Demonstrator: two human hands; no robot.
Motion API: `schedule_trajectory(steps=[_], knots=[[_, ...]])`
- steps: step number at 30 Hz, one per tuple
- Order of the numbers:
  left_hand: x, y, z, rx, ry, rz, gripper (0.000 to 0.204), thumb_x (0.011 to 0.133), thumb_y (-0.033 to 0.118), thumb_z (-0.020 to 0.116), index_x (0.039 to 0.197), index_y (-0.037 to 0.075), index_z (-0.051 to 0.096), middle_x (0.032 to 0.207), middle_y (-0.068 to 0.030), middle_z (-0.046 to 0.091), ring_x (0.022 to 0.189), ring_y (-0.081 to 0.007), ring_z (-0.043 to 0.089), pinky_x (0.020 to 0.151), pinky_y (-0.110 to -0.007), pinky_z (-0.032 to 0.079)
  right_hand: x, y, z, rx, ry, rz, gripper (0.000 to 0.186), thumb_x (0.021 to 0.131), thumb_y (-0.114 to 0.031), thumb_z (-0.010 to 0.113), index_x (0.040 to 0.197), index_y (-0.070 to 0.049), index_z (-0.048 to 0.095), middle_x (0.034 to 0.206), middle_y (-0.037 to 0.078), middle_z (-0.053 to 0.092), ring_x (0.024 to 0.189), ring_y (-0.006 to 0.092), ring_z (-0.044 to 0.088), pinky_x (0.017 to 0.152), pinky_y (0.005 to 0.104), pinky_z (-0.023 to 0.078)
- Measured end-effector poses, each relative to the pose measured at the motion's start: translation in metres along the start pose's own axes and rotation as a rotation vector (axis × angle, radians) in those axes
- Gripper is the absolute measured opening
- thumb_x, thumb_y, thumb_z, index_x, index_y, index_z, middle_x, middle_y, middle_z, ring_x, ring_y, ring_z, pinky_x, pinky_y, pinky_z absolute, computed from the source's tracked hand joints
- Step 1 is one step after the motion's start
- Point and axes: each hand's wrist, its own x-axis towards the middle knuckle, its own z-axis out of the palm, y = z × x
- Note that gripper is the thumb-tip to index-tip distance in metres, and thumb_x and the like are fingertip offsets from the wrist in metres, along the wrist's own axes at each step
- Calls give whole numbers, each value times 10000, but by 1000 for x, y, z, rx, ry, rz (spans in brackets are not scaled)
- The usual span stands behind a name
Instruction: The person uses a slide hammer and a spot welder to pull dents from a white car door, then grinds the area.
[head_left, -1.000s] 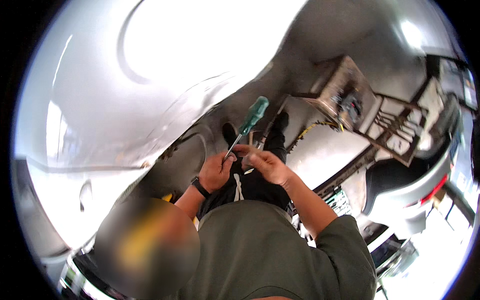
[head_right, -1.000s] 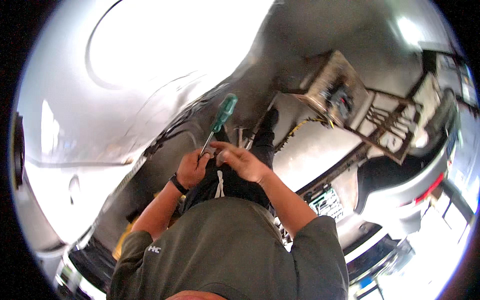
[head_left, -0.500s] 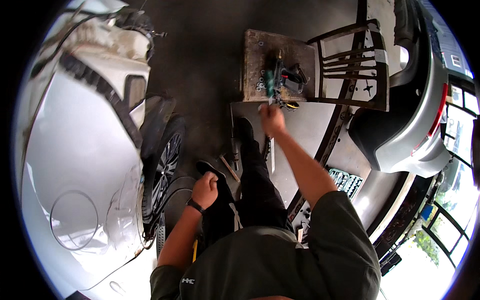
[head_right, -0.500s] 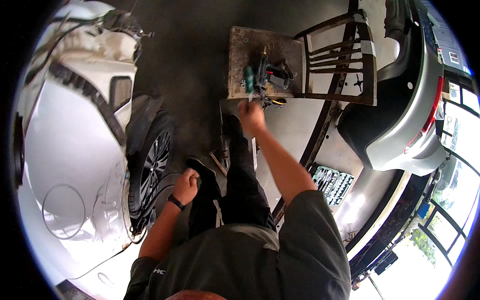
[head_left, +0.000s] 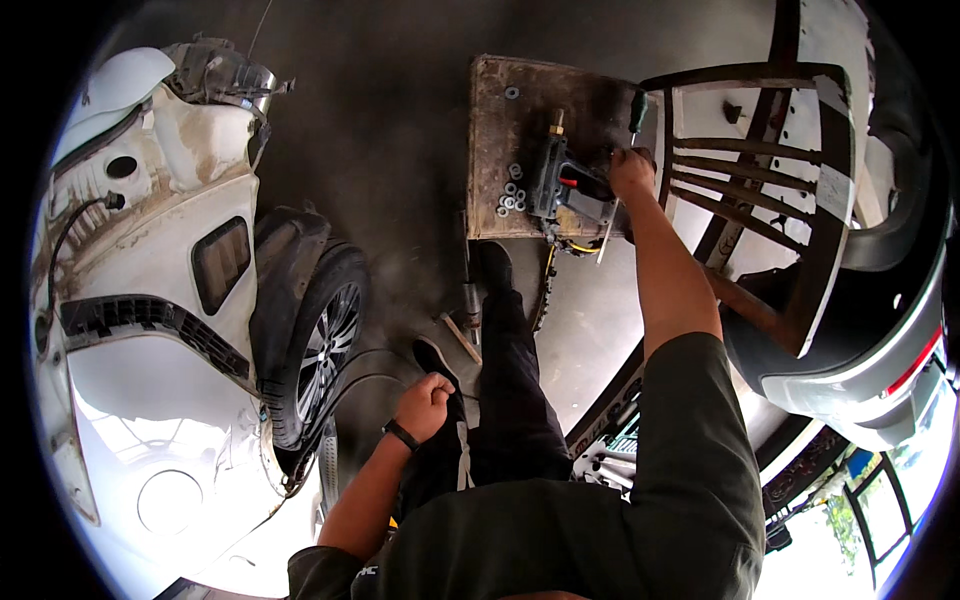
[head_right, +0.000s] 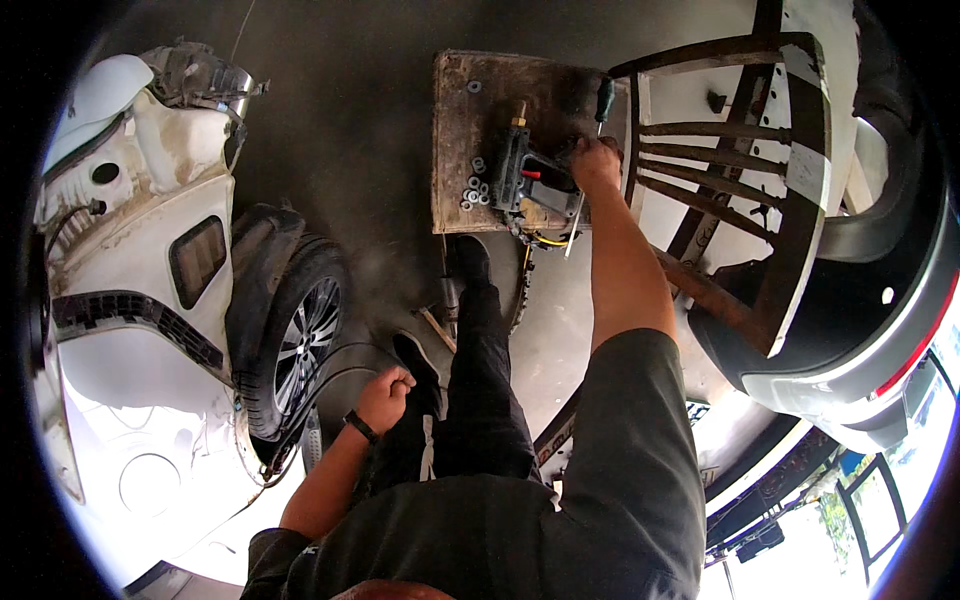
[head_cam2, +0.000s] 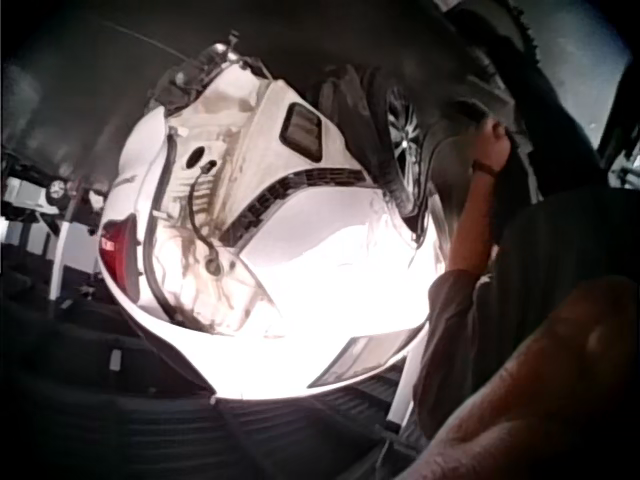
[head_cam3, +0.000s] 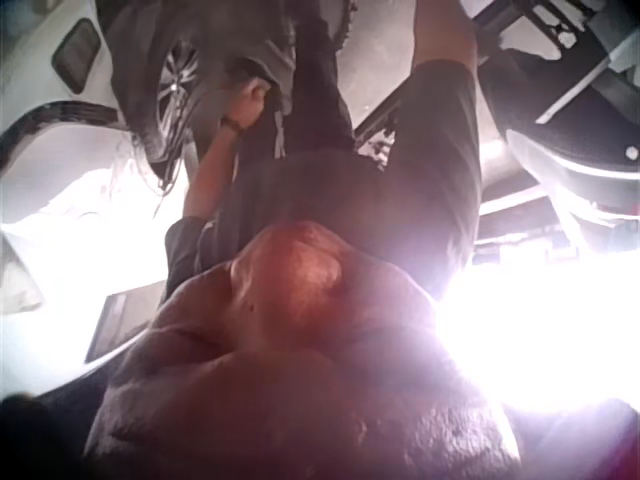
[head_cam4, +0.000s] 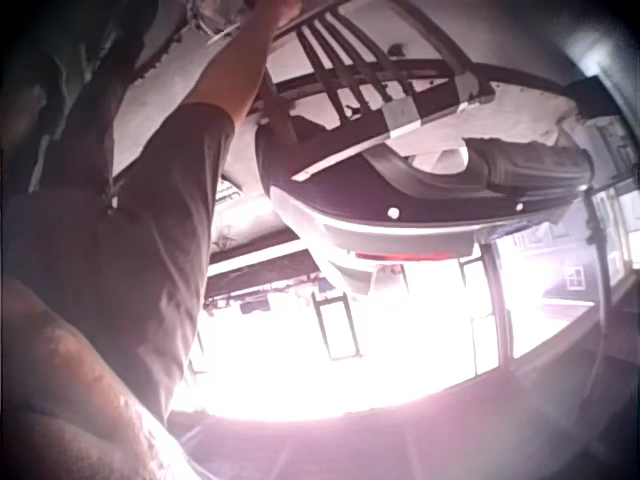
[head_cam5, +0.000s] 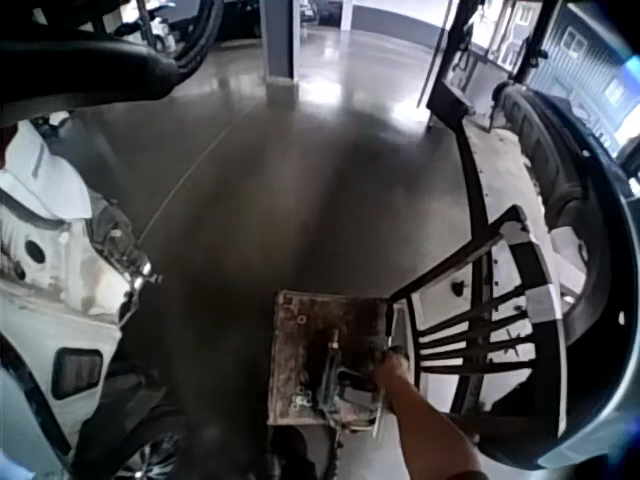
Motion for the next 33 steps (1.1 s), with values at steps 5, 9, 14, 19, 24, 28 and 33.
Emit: schedule_trajectory(steps=[5, 9, 14, 19, 24, 28, 33], knots=[[22, 2, -5, -401, -151, -153, 128, 954, 41, 479, 961, 42, 608, 819, -81, 623, 692, -198, 586, 678, -351, 514, -1, 9, 8, -27, 67, -43, 402, 1024, -361, 518, 1096, -31, 737, 1192, 253, 644, 1125, 451, 603, 1027, 504, 466], [40, 33, -20, -960, -283, -441, 97, 980, 67, 482, 993, 58, 578, 900, -64, 596, 684, -151, 513, 671, -315, 493, -16, 5, -16, 63, 54, 28, 377, 1025, -337, 530, 1066, -20, 728, 1175, 249, 650, 1101, 436, 619, 995, 494, 491], [86, 91, -31, -1317, -199, -325, 206, 1019, 197, 475, 1082, 48, 604, 1002, -62, 616, 733, -155, 547, 707, -316, 514, -135, -94, -77, 443, -83, -443, 132, 947, -92, 620, 1053, -37, 677, 1163, 220, 662, 1107, 406, 631, 956, 481, 513], [129, 120, -44, -1669, -161, -274, 274, 1038, 305, 519, 1132, 79, 643, 1042, -40, 673, 869, -190, 642, 718, -350, 544, -249, -198, -140, 297, -290, -882, 415, 891, -294, 706, 1247, -84, 674, 1328, 81, 596, 1206, 336, 543, 1016, 463, 440], [125, 123, -50, -1551, -50, -418, 316, 1053, 321, 461, 1096, 59, 633, 885, 1, 610, 671, -127, 545, 559, -270, 452, -261, -212, -142, 272, -239, -847, 445, 863, -266, 744, 1253, -65, 671, 1312, 93, 608, 1179, 338, 571, 1006, 451, 461], [109, 86, -48, -1505, -32, -273, 263, 1047, 275, 480, 1071, 60, 631, 852, -8, 580, 617, -114, 506, 517, -271, 402, -207, -172, -112, 547, -274, -667, 305, 843, -115, 733, 1140, -51, 706, 1209, 182, 660, 1075, 392, 654, 950, 461, 521], [73, 64, -59, -1278, -12, -297, 232, 1045, 220, 495, 1097, 38, 630, 902, -36, 586, 732, -137, 552, 647, -298, 462, -103, -90, -33, -416, -430, -246, 689, 851, -109, 662, 1497, -109, 421, 1384, 214, 543, 1338, 395, 502, 1098, 470, 445]])
